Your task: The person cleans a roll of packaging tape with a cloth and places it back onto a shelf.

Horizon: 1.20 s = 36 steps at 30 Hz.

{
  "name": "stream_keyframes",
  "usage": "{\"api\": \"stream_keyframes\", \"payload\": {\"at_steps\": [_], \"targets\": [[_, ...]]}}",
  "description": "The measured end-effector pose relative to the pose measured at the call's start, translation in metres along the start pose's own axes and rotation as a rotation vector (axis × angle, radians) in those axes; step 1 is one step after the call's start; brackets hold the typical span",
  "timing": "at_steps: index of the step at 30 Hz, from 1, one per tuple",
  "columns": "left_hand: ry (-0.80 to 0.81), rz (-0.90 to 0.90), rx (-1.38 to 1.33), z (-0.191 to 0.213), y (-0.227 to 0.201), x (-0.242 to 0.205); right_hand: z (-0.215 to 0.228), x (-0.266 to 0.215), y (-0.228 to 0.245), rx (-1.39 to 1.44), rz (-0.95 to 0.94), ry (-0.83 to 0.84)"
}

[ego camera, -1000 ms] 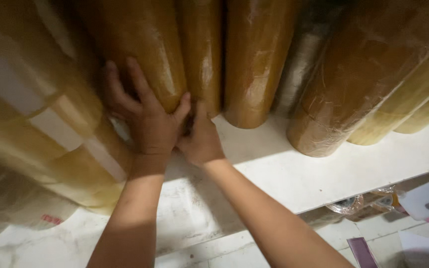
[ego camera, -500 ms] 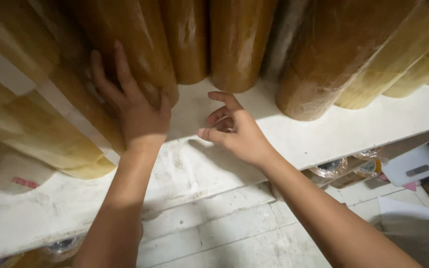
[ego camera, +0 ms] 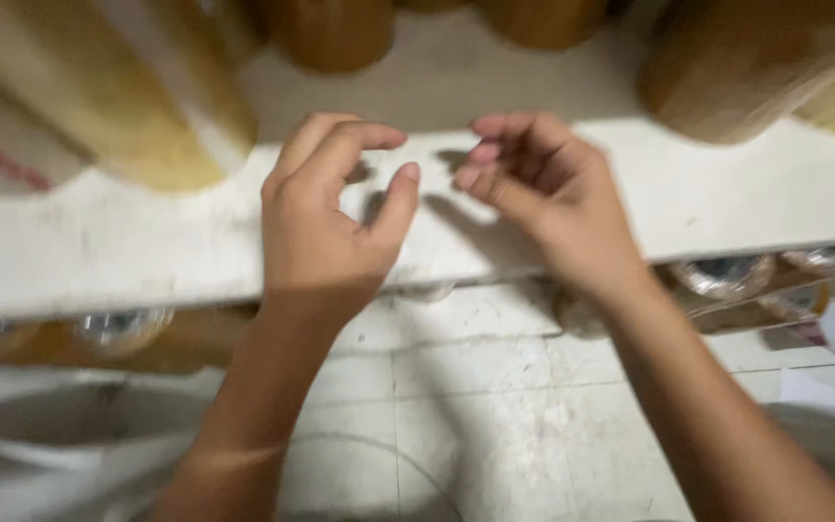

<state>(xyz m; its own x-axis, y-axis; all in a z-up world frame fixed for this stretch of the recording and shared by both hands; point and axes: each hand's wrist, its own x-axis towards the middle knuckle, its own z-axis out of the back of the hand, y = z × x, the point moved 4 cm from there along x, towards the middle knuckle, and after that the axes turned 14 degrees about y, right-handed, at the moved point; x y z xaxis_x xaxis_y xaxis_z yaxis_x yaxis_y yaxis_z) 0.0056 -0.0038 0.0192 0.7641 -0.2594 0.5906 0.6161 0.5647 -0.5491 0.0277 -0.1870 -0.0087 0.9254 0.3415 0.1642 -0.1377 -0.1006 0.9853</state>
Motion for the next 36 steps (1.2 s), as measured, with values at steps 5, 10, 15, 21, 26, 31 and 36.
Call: {"api": "stream_keyframes", "payload": {"at_steps": [5,10,15,21,26,31,36], "targets": [[0.037,0.009,-0.014,-0.009,-0.006,-0.053,-0.006,-0.019,-0.001,-0.177,0.051,0.019],[-0.044,-0.127,0.263,-0.023,-0.013,-0.105,-0.021,-0.074,0.0,-0.102,0.183,-0.037],[0.145,-0.107,0.352,-0.01,-0.026,-0.142,-0.039,-0.169,-0.07,-0.215,0.083,0.089],[0.2,-0.032,0.459,0.013,0.002,-0.183,-0.038,-0.302,-0.23,-0.095,-0.482,-0.08],[0.589,0.335,0.618,0.03,0.043,-0.209,-0.032,-0.422,-0.368,-0.31,-0.792,-0.158],[0.528,0.419,0.582,0.085,-0.002,-0.209,-0.043,-0.473,-0.408,-0.409,-0.908,-0.101],[0.531,0.42,0.547,0.099,-0.025,-0.214,-0.04,-0.478,-0.391,-0.543,-0.923,-0.062]]}}
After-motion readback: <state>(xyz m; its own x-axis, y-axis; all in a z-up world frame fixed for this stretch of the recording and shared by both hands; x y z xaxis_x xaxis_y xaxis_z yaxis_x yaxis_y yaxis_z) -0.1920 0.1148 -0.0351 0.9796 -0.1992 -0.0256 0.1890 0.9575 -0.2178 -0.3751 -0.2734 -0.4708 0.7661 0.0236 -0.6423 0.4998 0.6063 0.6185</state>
